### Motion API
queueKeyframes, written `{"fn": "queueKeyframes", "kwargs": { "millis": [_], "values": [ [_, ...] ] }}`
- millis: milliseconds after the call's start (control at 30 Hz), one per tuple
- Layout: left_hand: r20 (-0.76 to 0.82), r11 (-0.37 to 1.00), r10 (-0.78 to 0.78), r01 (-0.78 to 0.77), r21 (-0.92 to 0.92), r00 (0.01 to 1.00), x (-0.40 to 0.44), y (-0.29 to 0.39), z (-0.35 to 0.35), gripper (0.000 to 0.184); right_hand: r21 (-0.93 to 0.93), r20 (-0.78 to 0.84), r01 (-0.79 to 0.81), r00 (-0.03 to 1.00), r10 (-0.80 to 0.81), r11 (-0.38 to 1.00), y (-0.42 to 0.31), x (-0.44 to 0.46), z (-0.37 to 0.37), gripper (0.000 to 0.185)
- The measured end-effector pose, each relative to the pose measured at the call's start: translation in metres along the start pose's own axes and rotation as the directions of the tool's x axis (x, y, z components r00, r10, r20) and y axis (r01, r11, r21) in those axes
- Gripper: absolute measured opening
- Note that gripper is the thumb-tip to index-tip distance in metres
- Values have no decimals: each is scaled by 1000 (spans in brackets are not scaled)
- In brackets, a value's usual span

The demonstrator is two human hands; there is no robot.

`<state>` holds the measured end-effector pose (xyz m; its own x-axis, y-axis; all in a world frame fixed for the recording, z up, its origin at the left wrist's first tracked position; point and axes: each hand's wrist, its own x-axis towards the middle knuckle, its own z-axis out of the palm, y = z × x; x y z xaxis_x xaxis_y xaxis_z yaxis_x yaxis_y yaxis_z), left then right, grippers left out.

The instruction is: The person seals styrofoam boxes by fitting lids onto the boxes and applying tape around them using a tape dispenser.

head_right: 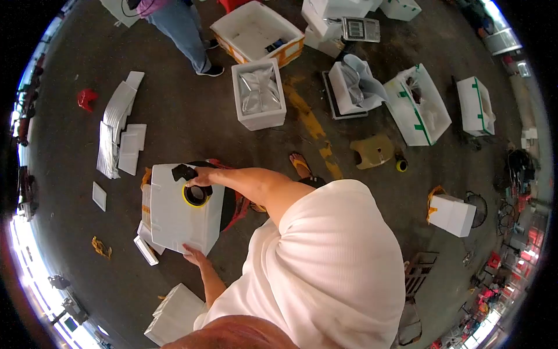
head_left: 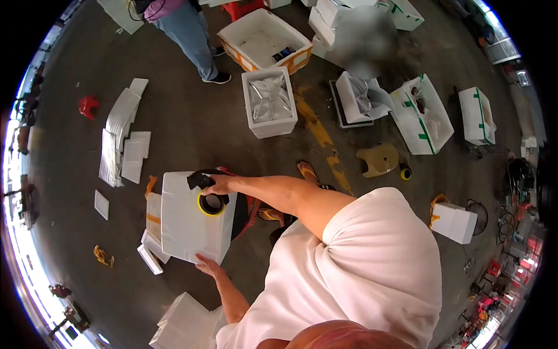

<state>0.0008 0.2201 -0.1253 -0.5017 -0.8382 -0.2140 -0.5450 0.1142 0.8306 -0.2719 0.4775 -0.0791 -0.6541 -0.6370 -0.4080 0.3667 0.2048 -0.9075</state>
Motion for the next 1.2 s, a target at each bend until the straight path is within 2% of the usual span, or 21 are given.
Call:
{"fn": "queueKeyframes", "kwargs": {
  "millis": [33, 67, 100, 133, 167, 200, 233, 267, 300, 333, 367, 400, 467, 533, 600, 700, 733, 800, 1000, 1100, 1200],
  "values": [
    [-12, 1000, -1, 1, -4, 1000, 2, 3, 0, 70, 0, -21, 21, 1000, -21, 1000, 1, 2, 1, 52],
    [-123, 851, 384, -299, 433, 915, 5, 7, -1, 65, 5, -33, 36, 999, -36, 999, 2, 5, 2, 44],
    [-38, 446, 711, -409, 796, 702, 4, 15, -1, 61, -7, 48, 42, 998, -42, 999, 7, 13, -1, 45],
    [22, 392, 785, -524, 756, 619, -8, 44, 3, 54, -85, -25, 128, 991, -130, 988, 43, 44, 6, 54],
    [141, 328, 815, -648, 687, 562, -15, 71, 12, 52, -189, -117, 236, 958, -261, 953, 8, 7, 0, 52],
    [174, 466, 818, -809, 358, 549, -2, 61, 33, 54, -509, 67, 256, 964, -259, 822, 24, 18, -13, 45],
    [260, 503, 766, -800, 328, 588, -8, 76, 46, 58, -483, 165, 464, 881, -443, 743, 75, 55, -20, 38],
    [365, 565, 684, -775, 284, 632, -27, 123, 60, 63, -439, 254, 648, 754, -605, 622, 126, 93, -28, 34],
    [422, 458, 687, -803, 380, 591, -36, 143, 72, 70, -236, 10, 398, 913, -407, 887, 72, 17, -46, 33],
    [498, 417, 687, -848, 327, 529, -36, 154, 79, 78, 126, -47, 225, 974, -221, 966, 65, -6, -59, 34],
    [552, 389, 684, -879, 277, 477, -37, 159, 90, 85, 594, -104, 75, 994, -16, 801, 58, -28, -74, 36],
    [593, 367, 685, -904, 221, 423, -36, 165, 101, 87, 866, -154, 44, 972, 181, 498, 52, -48, -90, 39],
    [632, 350, 669, -916, 196, 391, -38, 172, 115, 94, 857, -260, 174, 959, 116, 485, 64, -76, -114, 37],
    [710, 310, 573, -910, 275, 410, -40, 175, 129, 103, 854, -313, 178, 926, 209, 490, 76, -99, -133, 39],
    [738, 290, 543, -914, 284, 401, -34, 165, 137, 104, 846, -329, 169, 911, 247, 506, 86, -107, -143, 38],
    [713, 277, 570, -912, 301, 408, -31, 155, 144, 88, 825, -321, 123, 906, 277, 551, 95, -106, -144, 36],
    [717, 272, 568, -915, 299, 404, -34, 155, 147, 88, 828, -323, 127, 905, 279, 547, 94, -103, -141, 36],
    [711, 242, 587, -922, 304, 388, -37, 153, 147, 83, 773, -320, 70, 902, 291, 631, 90, -93, -131, 37],
    [721, 200, 585, -928, 315, 371, -36, 155, 147, 73, 733, -162, -67, 949, 269, 677, 67, -66, -116, 55],
    [763, 209, 542, -936, 285, 353, -29, 162, 140, 70, 771, 30, -118, 988, 150, 626, 69, -51, -120, 65],
    [764, 235, 521, -925, 299, 380, -30, 164, 142, 69, 683, 55, -166, 983, 176, 712, 57, -45, -119, 61]
  ]
}}
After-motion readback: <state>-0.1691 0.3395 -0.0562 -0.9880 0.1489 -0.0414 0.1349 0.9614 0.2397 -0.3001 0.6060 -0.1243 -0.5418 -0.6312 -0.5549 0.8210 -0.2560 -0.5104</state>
